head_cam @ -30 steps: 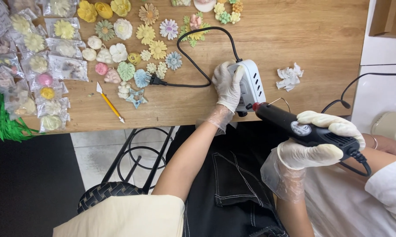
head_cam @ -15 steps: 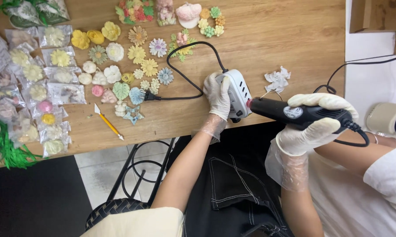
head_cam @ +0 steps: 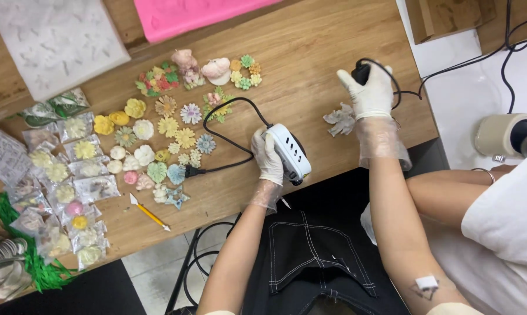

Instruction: The person wipes a white electric wax warmer with a tissue, turns and repositions it, attaches its power cord, and uses a hot air gun to heat and remove wax residue from its surface, continuing to wipe the device. They work at a wooden table covered with silicone molds and wax flower decorations.

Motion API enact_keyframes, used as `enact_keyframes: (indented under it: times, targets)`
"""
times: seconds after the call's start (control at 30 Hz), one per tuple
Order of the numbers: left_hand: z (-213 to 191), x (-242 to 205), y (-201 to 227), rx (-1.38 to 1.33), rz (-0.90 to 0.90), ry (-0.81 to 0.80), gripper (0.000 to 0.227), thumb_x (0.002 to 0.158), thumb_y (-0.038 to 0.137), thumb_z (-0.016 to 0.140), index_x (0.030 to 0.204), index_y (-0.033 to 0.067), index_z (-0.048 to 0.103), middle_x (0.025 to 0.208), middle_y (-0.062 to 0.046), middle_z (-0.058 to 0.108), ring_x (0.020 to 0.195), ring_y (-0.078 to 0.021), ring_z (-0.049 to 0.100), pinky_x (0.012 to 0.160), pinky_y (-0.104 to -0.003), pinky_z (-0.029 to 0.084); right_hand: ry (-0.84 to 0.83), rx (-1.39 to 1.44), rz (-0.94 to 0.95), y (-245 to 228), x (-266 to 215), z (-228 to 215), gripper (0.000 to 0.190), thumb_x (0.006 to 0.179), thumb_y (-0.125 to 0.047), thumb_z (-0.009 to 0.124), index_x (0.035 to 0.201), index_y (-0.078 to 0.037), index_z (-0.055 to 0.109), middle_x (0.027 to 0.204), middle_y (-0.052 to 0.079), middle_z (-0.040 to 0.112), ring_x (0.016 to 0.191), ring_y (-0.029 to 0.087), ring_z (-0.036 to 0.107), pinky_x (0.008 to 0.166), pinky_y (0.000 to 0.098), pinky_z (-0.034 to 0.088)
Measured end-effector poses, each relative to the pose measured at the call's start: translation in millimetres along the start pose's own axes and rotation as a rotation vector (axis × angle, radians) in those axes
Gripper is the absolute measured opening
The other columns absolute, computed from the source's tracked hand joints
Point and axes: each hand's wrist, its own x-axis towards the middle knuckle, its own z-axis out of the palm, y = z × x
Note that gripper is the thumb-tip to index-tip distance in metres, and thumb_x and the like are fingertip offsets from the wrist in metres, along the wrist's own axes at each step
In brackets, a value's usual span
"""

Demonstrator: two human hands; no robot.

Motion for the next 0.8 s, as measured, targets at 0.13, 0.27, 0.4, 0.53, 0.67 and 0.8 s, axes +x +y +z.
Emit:
enact_keyframes:
  times: [0.13, 0.27, 0.4, 0.53, 0.67, 0.8]
  targets:
    - [-6, 2, -1, -0.016, 0.034, 0.015, 0.052, 0.105, 0.047, 0.037, 0.127, 0.0042, 0.056, 0.125, -0.018, 0.057, 0.124, -0.033, 0.049, 0.112, -0.045, 0.035, -0.254, -0.136, 0.368, 15, 3, 31, 0.055, 0.086, -0.045, 0.089, 0.12, -0.006, 0.069, 0.119, 0.021, 0.058, 0.099, 0.037, 0.061, 0.088, 0.0446, 0.052]
    - [-8, -2, -3, 0.014, 0.02, -0.01, 0.051, 0.105, 0.046, 0.034, 0.126, 0.0042, 0.054, 0.126, -0.019, 0.056, 0.127, -0.0338, 0.046, 0.112, -0.046, 0.033, -0.243, -0.11, 0.539, 31, -5, 56, 0.052, 0.08, -0.048, 0.083, 0.114, -0.011, 0.07, 0.12, 0.017, 0.059, 0.095, 0.034, 0.065, 0.084, 0.0414, 0.056]
    - [-6, 2, -2, 0.054, 0.039, -0.036, 0.05, 0.106, 0.046, 0.034, 0.126, 0.0044, 0.052, 0.127, -0.019, 0.055, 0.129, -0.0344, 0.043, 0.113, -0.047, 0.032, -0.473, -0.458, 0.454, 27, 3, 58, 0.056, 0.085, -0.061, 0.079, 0.119, -0.016, 0.073, 0.117, 0.019, 0.061, 0.104, 0.037, 0.062, 0.087, 0.0482, 0.052]
    - [-9, 1, -6, 0.061, 0.061, -0.032, 0.051, 0.107, 0.048, 0.034, 0.127, 0.0037, 0.051, 0.132, -0.019, 0.053, 0.132, -0.0351, 0.041, 0.113, -0.048, 0.032, -0.517, -0.536, 0.478, 8, 9, 50, 0.061, 0.078, -0.062, 0.08, 0.119, -0.018, 0.073, 0.121, 0.016, 0.06, 0.114, 0.034, 0.058, 0.095, 0.0461, 0.049]
    - [-8, 1, 3, 0.05, 0.049, -0.04, 0.052, 0.106, 0.047, 0.035, 0.128, 0.0034, 0.051, 0.13, -0.018, 0.054, 0.129, -0.0345, 0.044, 0.113, -0.048, 0.034, -0.479, -0.436, 0.658, 48, -1, 46, 0.085, 0.072, -0.067, 0.087, 0.123, -0.003, 0.064, 0.127, 0.021, 0.056, 0.117, 0.037, 0.055, 0.097, 0.0412, 0.048]
    - [-2, 6, -1, 0.063, 0.041, -0.047, 0.052, 0.107, 0.047, 0.035, 0.128, 0.0029, 0.051, 0.129, -0.019, 0.053, 0.128, -0.0348, 0.044, 0.113, -0.048, 0.033, -0.515, -0.223, 0.353, 77, -6, 36, 0.06, 0.083, -0.051, 0.079, 0.127, -0.01, 0.072, 0.132, 0.025, 0.058, 0.121, 0.041, 0.055, 0.103, 0.0426, 0.045]
